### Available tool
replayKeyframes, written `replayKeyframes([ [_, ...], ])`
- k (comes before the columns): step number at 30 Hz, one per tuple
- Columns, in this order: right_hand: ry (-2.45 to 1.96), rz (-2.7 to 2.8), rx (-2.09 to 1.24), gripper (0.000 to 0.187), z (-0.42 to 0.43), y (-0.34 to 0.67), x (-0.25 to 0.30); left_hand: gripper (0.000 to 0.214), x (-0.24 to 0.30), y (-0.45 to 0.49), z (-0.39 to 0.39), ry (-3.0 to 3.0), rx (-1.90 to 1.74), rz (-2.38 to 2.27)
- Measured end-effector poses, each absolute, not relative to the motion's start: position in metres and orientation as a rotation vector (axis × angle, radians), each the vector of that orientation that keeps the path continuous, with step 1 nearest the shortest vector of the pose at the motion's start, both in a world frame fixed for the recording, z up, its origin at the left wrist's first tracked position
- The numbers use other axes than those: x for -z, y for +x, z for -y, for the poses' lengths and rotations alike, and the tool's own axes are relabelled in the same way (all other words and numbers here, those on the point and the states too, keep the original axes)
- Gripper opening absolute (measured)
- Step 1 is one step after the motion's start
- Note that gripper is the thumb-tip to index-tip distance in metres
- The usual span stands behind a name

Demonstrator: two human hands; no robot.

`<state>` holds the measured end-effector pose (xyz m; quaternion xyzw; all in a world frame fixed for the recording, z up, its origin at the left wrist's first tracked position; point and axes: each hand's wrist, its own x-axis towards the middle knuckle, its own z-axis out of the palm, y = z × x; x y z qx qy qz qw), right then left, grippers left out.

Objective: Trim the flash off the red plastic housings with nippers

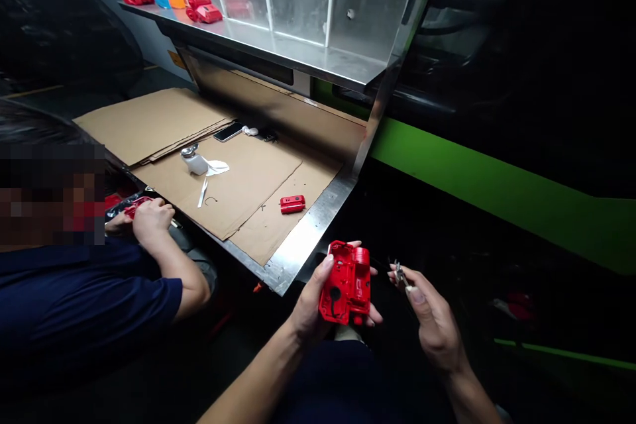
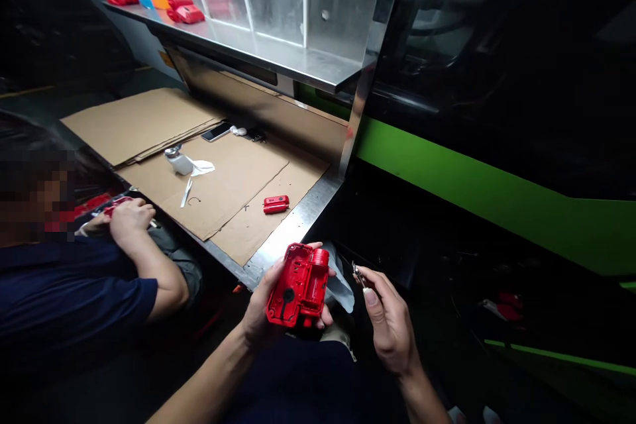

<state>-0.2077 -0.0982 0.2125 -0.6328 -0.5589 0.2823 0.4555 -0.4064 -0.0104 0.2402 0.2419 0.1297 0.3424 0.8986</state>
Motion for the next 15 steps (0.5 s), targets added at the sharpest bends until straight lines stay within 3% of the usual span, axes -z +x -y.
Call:
replayKeyframes([
  [7, -1.691, 1.545, -0.374, 0.033, 0.096, -0.214, -0.252, 0.063, -0.233, -0.41, 0.015, 0.274, -0.698, -0.212],
  [15, -1.683, 1.54, -0.35, 0.034, 0.089, -0.234, -0.261, 0.057, -0.238, -0.426, 0.017, 0.113, -0.678, -0.156],
])
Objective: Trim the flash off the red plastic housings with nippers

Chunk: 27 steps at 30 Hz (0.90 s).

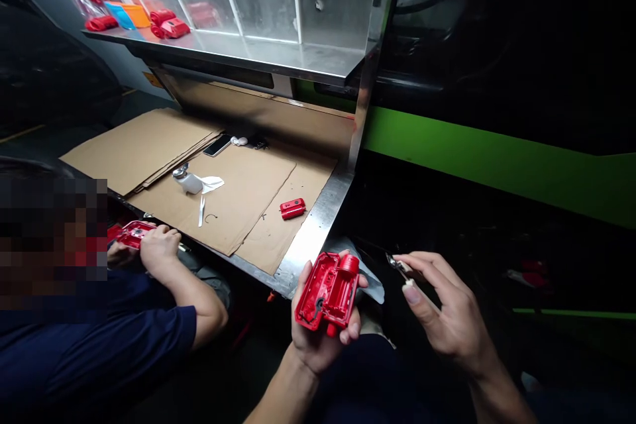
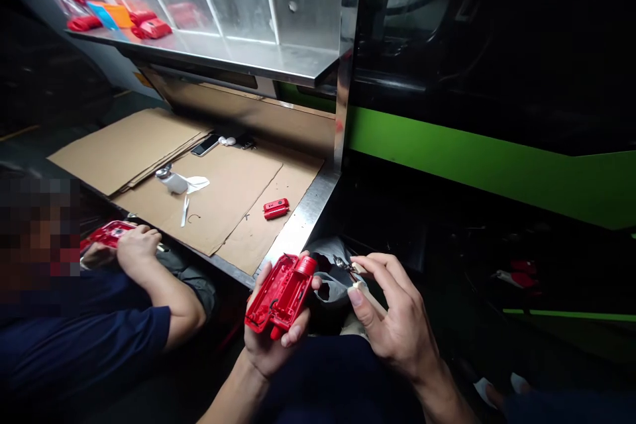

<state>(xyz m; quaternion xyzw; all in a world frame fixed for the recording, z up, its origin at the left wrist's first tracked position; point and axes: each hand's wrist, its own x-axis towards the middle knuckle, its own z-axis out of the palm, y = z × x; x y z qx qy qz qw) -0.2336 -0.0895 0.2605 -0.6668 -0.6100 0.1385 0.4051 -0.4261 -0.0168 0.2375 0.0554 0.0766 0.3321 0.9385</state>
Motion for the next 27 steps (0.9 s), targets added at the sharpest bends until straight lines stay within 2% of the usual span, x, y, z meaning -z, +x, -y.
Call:
replayKeyframes([
  [8, -1.652, 1.57, -0.398, 0.033, 0.089, -0.235, -0.263, 0.06, -0.242, -0.43, 0.018, 0.236, -0.742, -0.158],
  [12, -1.684, 1.603, -0.384, 0.033, 0.089, -0.239, -0.269, 0.053, -0.244, -0.429, 0.026, 0.399, -0.9, -0.258],
  [18, -1.69, 1.79, -0.255, 0.035, 0.086, -0.26, -0.285, 0.078, -0.236, -0.428, 0.042, 0.466, -1.045, -0.411],
  [24, -1.688, 1.91, -0.179, 0.035, 0.079, -0.279, -0.297, 0.063, -0.232, -0.425, 0.043, 0.521, -1.106, -0.414],
  [27, -1.701, 1.91, -0.18, 0.035, 0.076, -0.283, -0.298, 0.062, -0.232, -0.423, 0.042, 0.579, -1.132, -0.426],
])
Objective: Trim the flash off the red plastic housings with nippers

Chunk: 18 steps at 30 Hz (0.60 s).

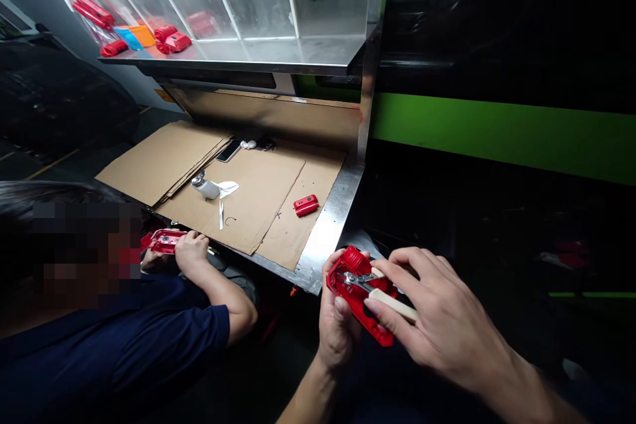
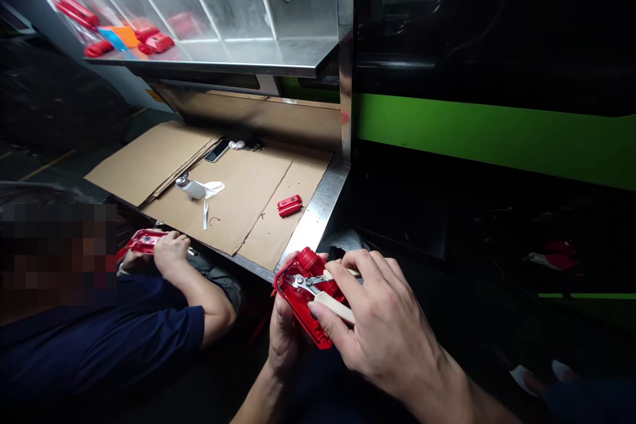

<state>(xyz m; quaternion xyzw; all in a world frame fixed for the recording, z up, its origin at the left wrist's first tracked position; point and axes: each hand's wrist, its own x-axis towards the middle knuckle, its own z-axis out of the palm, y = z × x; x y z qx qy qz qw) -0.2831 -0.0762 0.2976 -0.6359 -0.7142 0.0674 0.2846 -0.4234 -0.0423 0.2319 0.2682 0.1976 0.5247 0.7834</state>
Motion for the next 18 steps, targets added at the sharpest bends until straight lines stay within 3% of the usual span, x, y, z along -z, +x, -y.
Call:
replayKeyframes([
  [18, -1.725, 1.902, -0.089, 0.038, 0.0768, -0.2848, -0.294, 0.063, -0.2243, -0.4254, 0.0386, 0.754, -1.098, -0.33],
])
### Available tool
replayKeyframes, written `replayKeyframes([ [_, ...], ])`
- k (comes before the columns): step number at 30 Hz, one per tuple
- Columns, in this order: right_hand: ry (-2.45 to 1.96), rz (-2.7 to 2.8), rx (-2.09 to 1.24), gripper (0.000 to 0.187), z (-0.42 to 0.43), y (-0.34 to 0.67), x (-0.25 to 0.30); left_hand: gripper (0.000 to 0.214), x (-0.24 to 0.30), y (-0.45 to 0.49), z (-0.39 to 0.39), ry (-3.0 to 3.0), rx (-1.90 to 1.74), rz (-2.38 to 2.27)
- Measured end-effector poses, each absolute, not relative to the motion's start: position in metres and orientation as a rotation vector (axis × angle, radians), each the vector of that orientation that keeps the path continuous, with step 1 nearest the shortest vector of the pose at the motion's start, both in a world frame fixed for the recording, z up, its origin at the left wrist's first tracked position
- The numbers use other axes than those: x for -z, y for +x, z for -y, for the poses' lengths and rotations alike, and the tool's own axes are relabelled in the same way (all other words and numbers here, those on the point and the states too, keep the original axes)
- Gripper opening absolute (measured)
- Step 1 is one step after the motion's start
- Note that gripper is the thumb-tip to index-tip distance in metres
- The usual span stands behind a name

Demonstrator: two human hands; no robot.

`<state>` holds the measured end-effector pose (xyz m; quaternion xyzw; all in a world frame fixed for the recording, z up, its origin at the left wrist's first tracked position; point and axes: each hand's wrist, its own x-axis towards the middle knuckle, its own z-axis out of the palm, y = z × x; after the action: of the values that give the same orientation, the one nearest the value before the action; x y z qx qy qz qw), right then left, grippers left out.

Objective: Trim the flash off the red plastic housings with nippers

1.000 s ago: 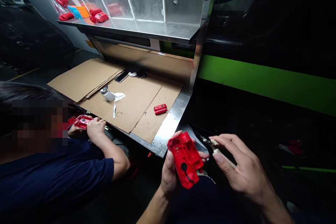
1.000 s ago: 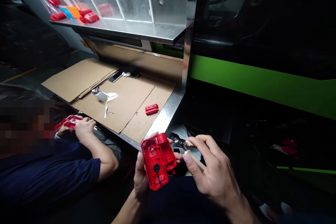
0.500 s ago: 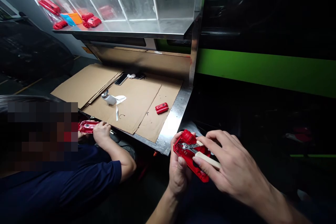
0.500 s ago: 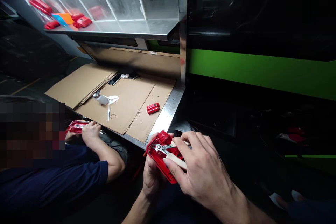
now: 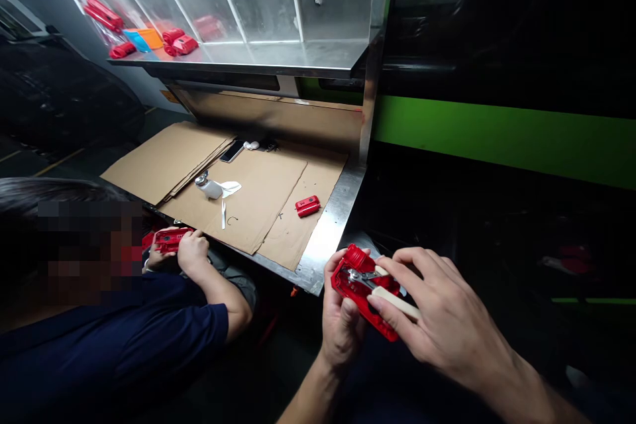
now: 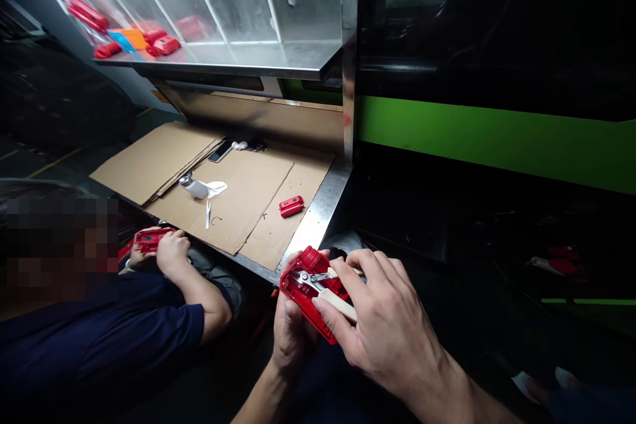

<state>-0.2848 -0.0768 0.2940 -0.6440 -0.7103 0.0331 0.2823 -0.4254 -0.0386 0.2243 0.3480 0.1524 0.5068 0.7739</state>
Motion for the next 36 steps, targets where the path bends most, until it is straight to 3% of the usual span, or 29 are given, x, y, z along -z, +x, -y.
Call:
replayKeyframes([
  [9, -1.75, 1.876, -0.098, 0.035, 0.084, -0.294, -0.293, 0.071, -0.213, -0.425, 0.044, 0.753, -1.141, -0.352],
  [20, -1.71, 1.875, -0.073, 0.026, 0.084, -0.296, -0.289, 0.065, -0.211, -0.427, 0.048, 0.748, -1.138, -0.432],
  [30, -1.578, 1.779, -0.514, 0.039, 0.067, -0.258, -0.293, 0.059, -0.225, -0.43, 0.052, 0.449, -0.982, -0.414],
  [32, -1.451, 1.745, -0.569, 0.034, 0.059, -0.259, -0.292, 0.057, -0.229, -0.431, 0.053, 0.389, -0.873, -0.404],
  [36, -1.308, 1.812, -0.479, 0.005, 0.051, -0.269, -0.29, 0.065, -0.233, -0.433, 0.054, 0.418, -0.679, -0.389],
])
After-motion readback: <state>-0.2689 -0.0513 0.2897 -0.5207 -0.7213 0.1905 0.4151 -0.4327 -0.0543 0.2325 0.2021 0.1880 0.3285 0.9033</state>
